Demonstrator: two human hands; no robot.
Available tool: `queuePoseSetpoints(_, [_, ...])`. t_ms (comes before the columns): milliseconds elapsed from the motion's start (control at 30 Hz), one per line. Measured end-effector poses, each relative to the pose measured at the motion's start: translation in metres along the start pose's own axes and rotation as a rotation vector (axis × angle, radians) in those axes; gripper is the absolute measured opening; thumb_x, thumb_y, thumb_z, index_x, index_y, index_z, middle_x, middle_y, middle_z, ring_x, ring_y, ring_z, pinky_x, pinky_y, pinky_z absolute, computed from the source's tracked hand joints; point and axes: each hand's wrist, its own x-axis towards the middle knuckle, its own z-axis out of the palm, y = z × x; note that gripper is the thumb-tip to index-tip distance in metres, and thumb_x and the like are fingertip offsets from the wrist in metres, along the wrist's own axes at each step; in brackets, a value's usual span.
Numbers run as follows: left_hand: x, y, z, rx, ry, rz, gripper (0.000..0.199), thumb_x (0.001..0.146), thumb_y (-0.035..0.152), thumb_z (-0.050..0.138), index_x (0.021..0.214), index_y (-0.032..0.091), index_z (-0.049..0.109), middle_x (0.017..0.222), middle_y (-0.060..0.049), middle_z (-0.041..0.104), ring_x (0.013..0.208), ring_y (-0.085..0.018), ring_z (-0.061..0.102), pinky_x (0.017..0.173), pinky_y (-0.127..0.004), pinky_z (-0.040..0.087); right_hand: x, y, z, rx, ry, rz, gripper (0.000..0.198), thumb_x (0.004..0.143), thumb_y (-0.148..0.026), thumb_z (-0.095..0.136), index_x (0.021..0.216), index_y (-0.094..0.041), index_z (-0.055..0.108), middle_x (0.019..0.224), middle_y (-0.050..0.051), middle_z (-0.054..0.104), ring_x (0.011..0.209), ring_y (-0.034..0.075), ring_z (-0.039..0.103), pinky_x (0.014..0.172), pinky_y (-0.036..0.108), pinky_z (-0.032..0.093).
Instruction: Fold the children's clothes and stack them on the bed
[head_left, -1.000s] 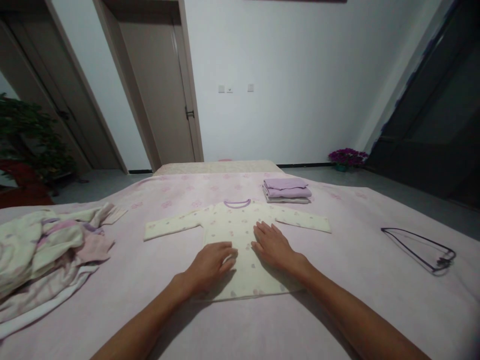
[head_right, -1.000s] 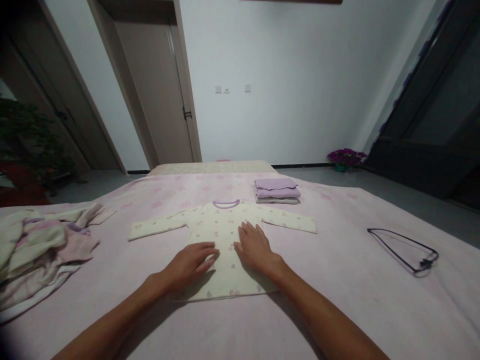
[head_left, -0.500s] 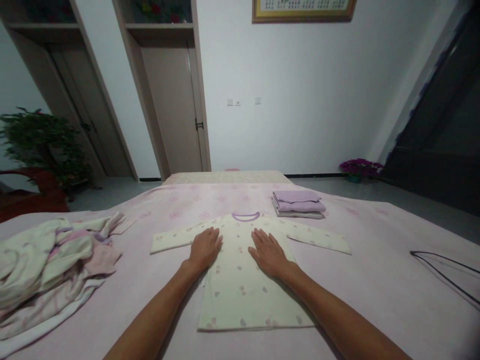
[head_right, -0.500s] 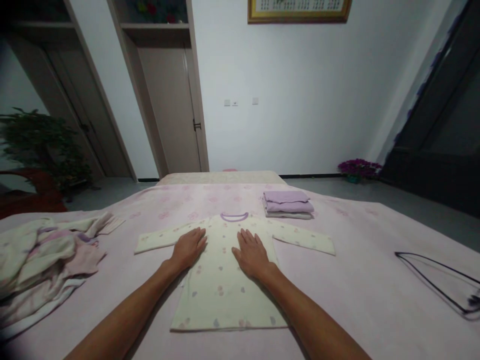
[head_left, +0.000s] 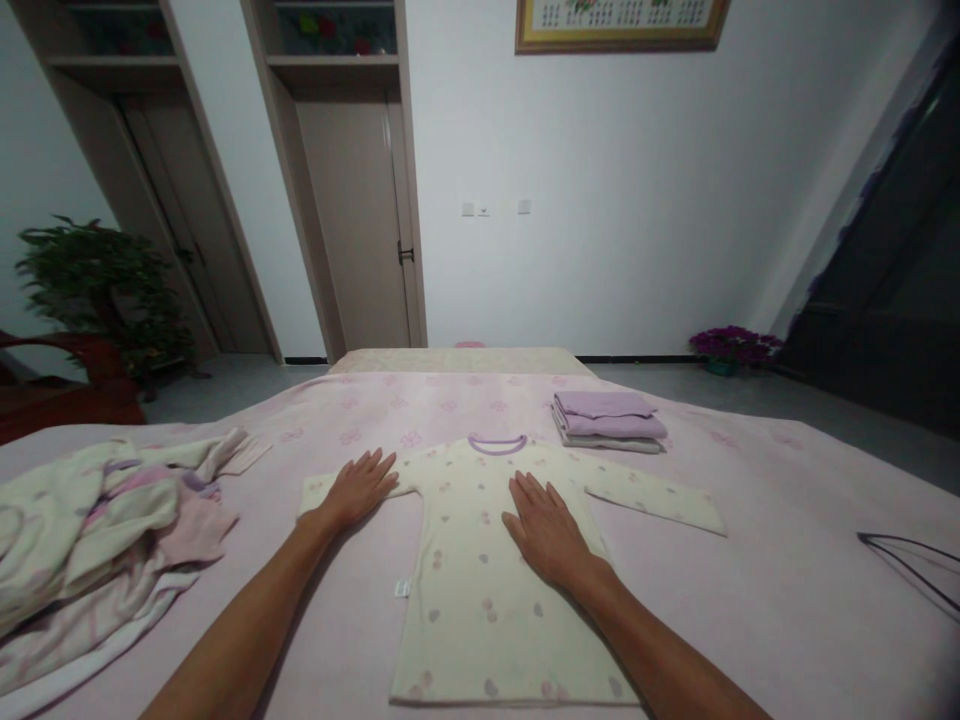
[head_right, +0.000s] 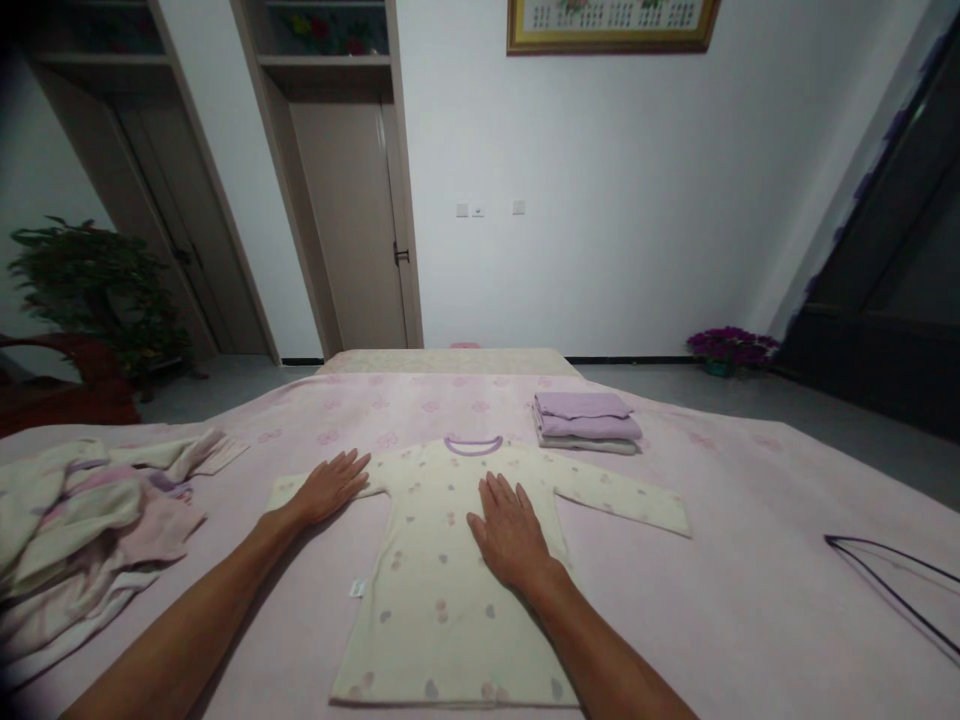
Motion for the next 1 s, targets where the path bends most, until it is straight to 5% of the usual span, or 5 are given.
queuePoseSetpoints(233, [-0.019,-0.059,-0.001,0.073,-0.034,-0.238,0.063,0.100,0.053,0.032,0.157,0.027,0.028,0.164,-0.011,0.023,0.151,-0.032,0.021,0.117,-0.055,0.019,-0.001,-0.002,-0.003,0.010,-0.011,-0.001,0.065,0.101,-0.047,0.026,0.155,-0.010,0.033,0.163,0.011,0.024,0.152,0.025,0.016,0.123,0.046,0.009])
queuePoseSetpoints(400, [-0.015,-0.047,-0.007,0.095,-0.003,-0.391,0.067,0.099,0.055,0.029,0.156,0.019,0.033,0.161,-0.021,0.027,0.147,-0.042,0.026,0.111,-0.065,0.020,-0.001,-0.004,-0.005,0.010,-0.004,0.000,0.065,0.101,-0.046,0.026,0.154,-0.009,0.034,0.163,0.012,0.024,0.152,0.026,0.017,0.123,0.046,0.009])
queuePoseSetpoints(533, [-0.010,-0.009,-0.003,0.117,0.113,-0.124,0.060,0.102,0.049,0.029,0.155,0.021,0.033,0.164,-0.013,0.024,0.152,-0.032,0.015,0.119,-0.052,0.012,-0.001,-0.003,-0.003,0.024,-0.008,0.009,0.065,0.101,-0.047,0.026,0.155,-0.010,0.033,0.163,0.012,0.025,0.152,0.025,0.016,0.123,0.046,0.008])
queuePoseSetpoints(633, [-0.010,0.008,0.003,0.065,0.045,0.054,0.062,0.102,0.052,0.027,0.156,0.023,0.032,0.164,-0.010,0.024,0.152,-0.029,0.017,0.120,-0.047,0.015,0.000,-0.002,-0.002,0.029,-0.012,0.013,0.066,0.101,-0.048,0.026,0.155,-0.011,0.032,0.163,0.011,0.024,0.152,0.025,0.016,0.123,0.046,0.008])
queuePoseSetpoints(1000, [-0.027,-0.060,0.005,0.089,0.030,-0.255,0.060,0.100,0.047,0.032,0.156,0.024,0.032,0.163,-0.013,0.026,0.150,-0.034,0.023,0.115,-0.056,0.022,-0.002,0.001,0.000,0.022,0.012,-0.007,0.064,0.102,-0.046,0.027,0.155,-0.011,0.033,0.163,0.011,0.025,0.152,0.025,0.017,0.123,0.044,0.009])
